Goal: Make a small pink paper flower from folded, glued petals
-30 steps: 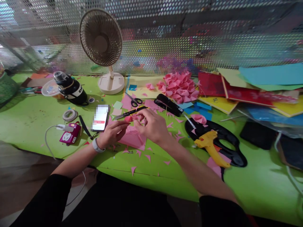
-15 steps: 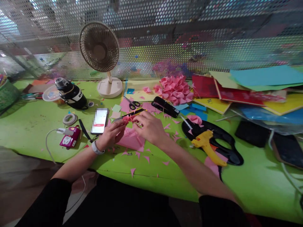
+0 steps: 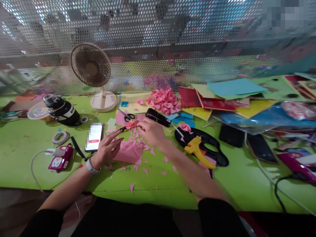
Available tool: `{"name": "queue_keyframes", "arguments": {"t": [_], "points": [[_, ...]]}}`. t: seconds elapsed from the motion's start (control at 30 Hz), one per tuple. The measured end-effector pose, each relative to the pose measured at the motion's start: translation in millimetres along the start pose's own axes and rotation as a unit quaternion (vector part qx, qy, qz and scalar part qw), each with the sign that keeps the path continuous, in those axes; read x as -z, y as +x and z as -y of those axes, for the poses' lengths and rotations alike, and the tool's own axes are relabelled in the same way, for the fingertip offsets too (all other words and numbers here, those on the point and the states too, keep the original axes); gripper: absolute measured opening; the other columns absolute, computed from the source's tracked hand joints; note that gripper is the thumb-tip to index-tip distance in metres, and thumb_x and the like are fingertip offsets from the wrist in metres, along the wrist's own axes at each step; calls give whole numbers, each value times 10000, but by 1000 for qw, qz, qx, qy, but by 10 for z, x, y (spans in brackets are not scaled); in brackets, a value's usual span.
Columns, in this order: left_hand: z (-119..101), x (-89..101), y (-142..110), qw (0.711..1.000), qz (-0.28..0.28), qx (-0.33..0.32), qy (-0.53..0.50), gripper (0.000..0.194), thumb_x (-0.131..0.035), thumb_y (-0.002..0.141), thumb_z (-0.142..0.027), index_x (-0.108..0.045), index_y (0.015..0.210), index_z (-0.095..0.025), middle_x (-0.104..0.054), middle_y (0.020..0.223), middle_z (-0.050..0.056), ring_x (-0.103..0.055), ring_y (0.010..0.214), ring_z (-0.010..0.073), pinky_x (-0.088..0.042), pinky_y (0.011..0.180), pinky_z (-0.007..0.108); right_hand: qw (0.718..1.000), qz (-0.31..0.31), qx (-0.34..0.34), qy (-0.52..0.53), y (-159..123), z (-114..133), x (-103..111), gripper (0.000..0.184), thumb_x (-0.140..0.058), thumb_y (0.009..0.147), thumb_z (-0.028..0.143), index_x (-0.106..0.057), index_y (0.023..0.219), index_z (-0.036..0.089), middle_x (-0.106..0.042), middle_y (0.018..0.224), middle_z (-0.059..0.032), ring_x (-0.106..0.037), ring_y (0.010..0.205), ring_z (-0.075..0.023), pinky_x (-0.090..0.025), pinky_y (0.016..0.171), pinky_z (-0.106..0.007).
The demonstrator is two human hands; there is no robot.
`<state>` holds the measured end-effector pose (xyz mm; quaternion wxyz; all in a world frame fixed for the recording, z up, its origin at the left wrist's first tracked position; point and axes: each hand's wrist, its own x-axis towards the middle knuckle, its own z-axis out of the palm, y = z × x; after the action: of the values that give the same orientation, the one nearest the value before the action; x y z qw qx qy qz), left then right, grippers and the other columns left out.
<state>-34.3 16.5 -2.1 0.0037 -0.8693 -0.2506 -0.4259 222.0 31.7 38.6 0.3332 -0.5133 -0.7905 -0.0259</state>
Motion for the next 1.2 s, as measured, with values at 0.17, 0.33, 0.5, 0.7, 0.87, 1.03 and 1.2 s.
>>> {"name": "queue_keyframes", "arguments": {"t": [0.17,0.33,0.5,0.7,0.87,1.03,1.2], "points": [[-2,-7,6,1000,-6,-15,-4,252,-593,919,-112,-664,1151,-181,-669,1309,147,-625,1272,262,-584,1009,466,994,-66,-76,-52,435,-605,177,135,-619,886,242,-747,852,218,-730,905,-80,-647,755,-219,-469,682,-334],[-44,13,-23,996,53,-58,-39,322,-547,947,-132,-621,1256,-180,-726,1203,125,-692,1149,213,-597,965,390,963,-77,-204,-155,1012,-1214,252,209,-564,893,231,-746,967,161,-725,973,-162,-626,838,-268,-426,714,-357],[-92,7,-55,984,121,-96,-93,272,-513,975,-165,-640,1216,-158,-735,1184,131,-706,1106,208,-602,946,360,956,37,-224,-187,1057,-1168,-72,250,-578,900,237,-744,1050,126,-735,1034,-199,-640,903,-302,-426,743,-372],[-84,-19,-60,983,119,-117,-71,272,-499,990,-179,-640,1216,-123,-748,1137,142,-716,1054,206,-593,936,344,975,125,-112,-147,846,-760,-442,258,-535,918,250,-769,1007,188,-754,1086,-132,-667,932,-293,-453,731,-355],[-86,-26,-79,983,130,-109,-75,285,-495,1000,-214,-638,1219,-99,-744,1140,150,-714,1039,221,-589,910,346,974,122,-120,-151,962,-830,-470,266,-537,912,272,-771,1021,213,-756,1078,-119,-662,964,-302,-475,769,-363],[-104,-41,-125,976,179,-98,-81,319,-473,1021,-271,-634,1245,-111,-737,1153,162,-711,1051,232,-588,875,355,963,145,-157,-161,1099,-1020,-574,278,-536,920,273,-753,1073,189,-731,1130,-146,-634,1032,-317,-481,845,-392],[-101,-64,-128,973,190,-99,-84,306,-477,1010,-243,-654,1220,-107,-740,1144,165,-714,1022,229,-590,874,353,950,181,-140,-213,1226,-1218,-758,470,-606,863,244,-622,1304,81,-663,1245,-237,-589,1140,-355,-462,923,-445]]}}
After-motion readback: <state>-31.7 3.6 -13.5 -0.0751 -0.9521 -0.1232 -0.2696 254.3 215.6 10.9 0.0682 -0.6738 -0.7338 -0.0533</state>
